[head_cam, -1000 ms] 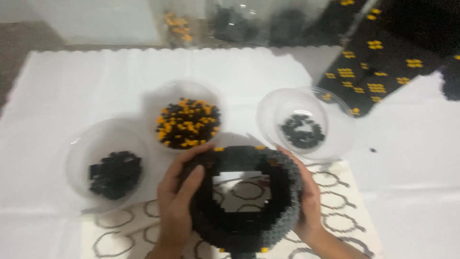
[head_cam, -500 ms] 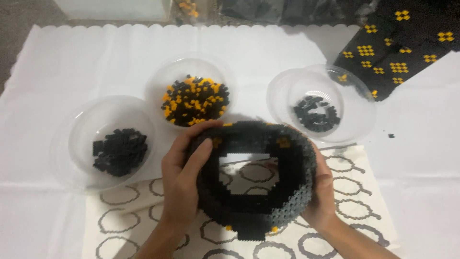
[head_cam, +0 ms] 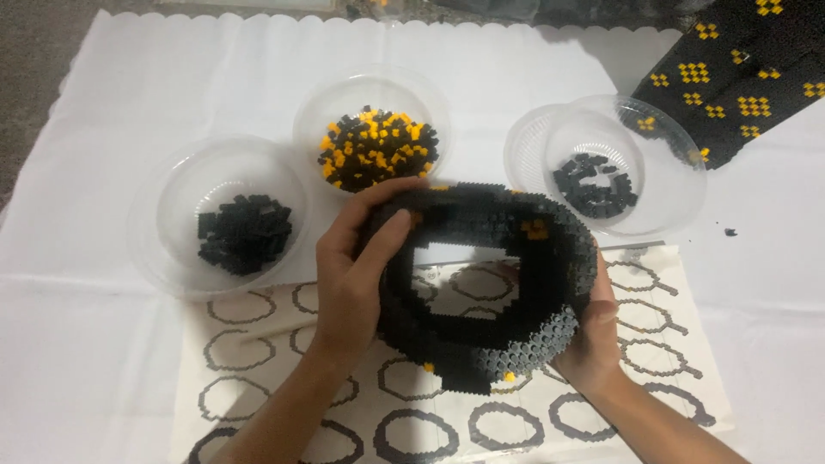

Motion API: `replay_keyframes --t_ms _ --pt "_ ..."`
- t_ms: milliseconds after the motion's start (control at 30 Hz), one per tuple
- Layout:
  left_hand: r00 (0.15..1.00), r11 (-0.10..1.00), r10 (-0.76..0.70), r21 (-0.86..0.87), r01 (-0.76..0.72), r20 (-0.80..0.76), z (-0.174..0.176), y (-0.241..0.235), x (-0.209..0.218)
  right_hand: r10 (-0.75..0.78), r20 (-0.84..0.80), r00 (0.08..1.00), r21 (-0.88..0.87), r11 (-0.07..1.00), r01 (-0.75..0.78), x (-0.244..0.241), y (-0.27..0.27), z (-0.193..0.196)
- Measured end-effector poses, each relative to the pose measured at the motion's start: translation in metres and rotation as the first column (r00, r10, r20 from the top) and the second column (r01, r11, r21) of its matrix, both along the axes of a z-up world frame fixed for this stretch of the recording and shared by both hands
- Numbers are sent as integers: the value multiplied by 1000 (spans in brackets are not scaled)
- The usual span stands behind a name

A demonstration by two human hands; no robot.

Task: Assembling a 3D structure using small interlocking plastic pieces of different colors.

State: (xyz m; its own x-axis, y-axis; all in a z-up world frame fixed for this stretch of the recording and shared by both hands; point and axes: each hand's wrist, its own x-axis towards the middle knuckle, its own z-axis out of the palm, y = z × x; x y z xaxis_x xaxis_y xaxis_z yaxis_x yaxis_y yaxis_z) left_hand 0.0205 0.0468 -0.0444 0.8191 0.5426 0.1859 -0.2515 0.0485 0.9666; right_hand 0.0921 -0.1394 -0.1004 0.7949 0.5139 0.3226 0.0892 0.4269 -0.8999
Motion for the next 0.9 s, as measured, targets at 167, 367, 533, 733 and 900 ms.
replay_keyframes --t_ms 167,367,533,733,900 --pt "998 999 -42 -14 43 54 -1 1 0 26 -6 1000 62 998 -25 1 1 -1" --pt "998 999 -42 -13 42 55 1 1 0 59 17 998 83 995 -60 3 -1 -6" --pt "996 997 -45 66 40 76 -5 4 1 24 -59 998 66 998 -20 -3 -7 -15" --pt "993 994 -77 79 70 87 -6 5 0 63 -35 997 109 992 -59 4 -6 -12" --pt "993 995 -90 59 86 73 -9 6 -2 132 -71 989 103 987 -125 3 -5 -9"
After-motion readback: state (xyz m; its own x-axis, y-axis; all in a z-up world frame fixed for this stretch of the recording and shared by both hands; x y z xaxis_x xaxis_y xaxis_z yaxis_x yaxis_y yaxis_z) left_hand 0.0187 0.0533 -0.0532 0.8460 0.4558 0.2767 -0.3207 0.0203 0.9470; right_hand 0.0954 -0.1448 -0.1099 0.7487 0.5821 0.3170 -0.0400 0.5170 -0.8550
